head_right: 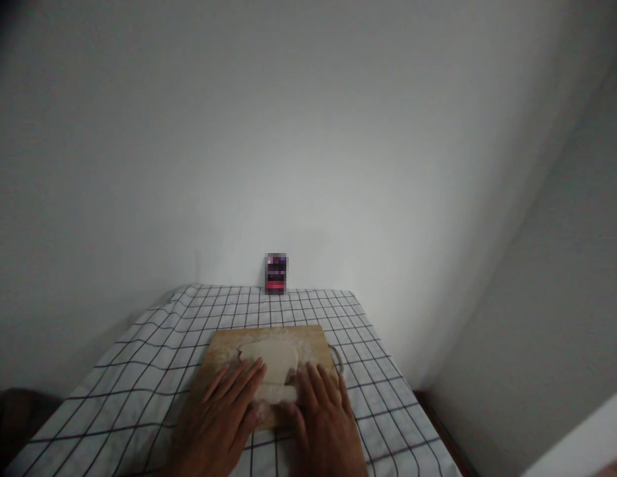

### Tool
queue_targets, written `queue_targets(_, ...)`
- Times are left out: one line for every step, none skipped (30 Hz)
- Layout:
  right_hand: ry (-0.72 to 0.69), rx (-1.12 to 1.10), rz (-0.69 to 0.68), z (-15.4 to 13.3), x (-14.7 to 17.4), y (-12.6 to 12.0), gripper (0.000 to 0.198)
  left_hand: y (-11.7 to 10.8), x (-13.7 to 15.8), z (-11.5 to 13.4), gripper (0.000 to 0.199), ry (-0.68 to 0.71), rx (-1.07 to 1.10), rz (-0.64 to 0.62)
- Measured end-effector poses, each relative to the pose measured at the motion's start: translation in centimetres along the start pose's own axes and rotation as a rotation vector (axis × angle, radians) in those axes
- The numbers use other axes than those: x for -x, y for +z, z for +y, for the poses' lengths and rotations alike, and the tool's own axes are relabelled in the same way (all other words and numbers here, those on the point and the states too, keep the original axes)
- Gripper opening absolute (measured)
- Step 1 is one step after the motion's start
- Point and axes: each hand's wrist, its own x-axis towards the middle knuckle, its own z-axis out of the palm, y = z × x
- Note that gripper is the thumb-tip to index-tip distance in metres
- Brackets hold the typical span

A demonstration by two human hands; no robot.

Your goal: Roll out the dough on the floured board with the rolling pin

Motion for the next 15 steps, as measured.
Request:
queue_targets(0.013,0.001,-0.017,-0.1,-0.9,-0.3,0.053,-0.6,-0.7,0.2,0.063,-0.012,-0.01,-0.004)
queue_targets(0.022,0.001,-0.041,-0.1,-2.0,-0.7,0.053,-1.1,-1.5,0.4,0.06,-0.021,-0.019,-0.01)
queue_targets(0.029,0.0,-0.066,-0.1,-3.2,-1.0,0.051,-1.5,-2.5,0.5,0.059,-0.027,-0.028,-0.015)
queue_targets(0.036,0.001,-0.089,0.0,-4.4,-1.3,0.05,-1.8,-3.4,0.6,0.057,-0.031,-0.037,-0.015)
queue_targets(0.047,0.003,-0.106,0.1,-5.7,-1.5,0.048,-2.0,-4.5,0.5,0.056,-0.035,-0.045,-0.009)
queue_targets(0.062,0.008,-0.116,0.3,-7.0,-1.7,0.047,-2.0,-5.5,0.3,0.055,-0.044,-0.053,0.0)
queue_targets(0.08,0.011,-0.125,0.5,-8.2,-1.7,0.045,-1.8,-6.6,0.0,0.054,-0.061,-0.06,0.01)
queue_targets(0.096,0.01,-0.134,0.7,-9.4,-1.7,0.044,-1.6,-7.7,-0.3,0.053,-0.084,-0.066,0.014)
queue_targets(0.106,0.005,-0.145,1.0,-10.5,-1.7,0.044,-1.3,-8.8,-0.7,0.053,-0.113,-0.07,0.013)
queue_targets(0.114,-0.003,-0.155,1.2,-11.6,-1.6,0.044,-1.0,-9.9,-1.1,0.053,-0.146,-0.074,0.008)
queue_targets(0.12,-0.015,-0.165,1.6,-12.6,-1.4,0.045,-0.7,-10.9,-1.6,0.053,-0.179,-0.074,0.0)
queue_targets(0.13,-0.03,-0.175,1.9,-13.6,-1.2,0.047,-0.5,-11.9,-2.0,0.053,-0.205,-0.073,-0.014)
queue_targets(0.14,-0.046,-0.186,2.2,-14.5,-0.9,0.048,-0.3,-12.8,-2.4,0.053,-0.222,-0.07,-0.03)
queue_targets(0.151,-0.061,-0.197,2.6,-15.4,-0.6,0.049,-0.2,-13.6,-2.7,0.054,-0.236,-0.067,-0.046)
queue_targets(0.162,-0.076,-0.208,2.9,-16.2,-0.3,0.05,-0.1,-14.4,-3.1,0.055,-0.248,-0.062,-0.057)
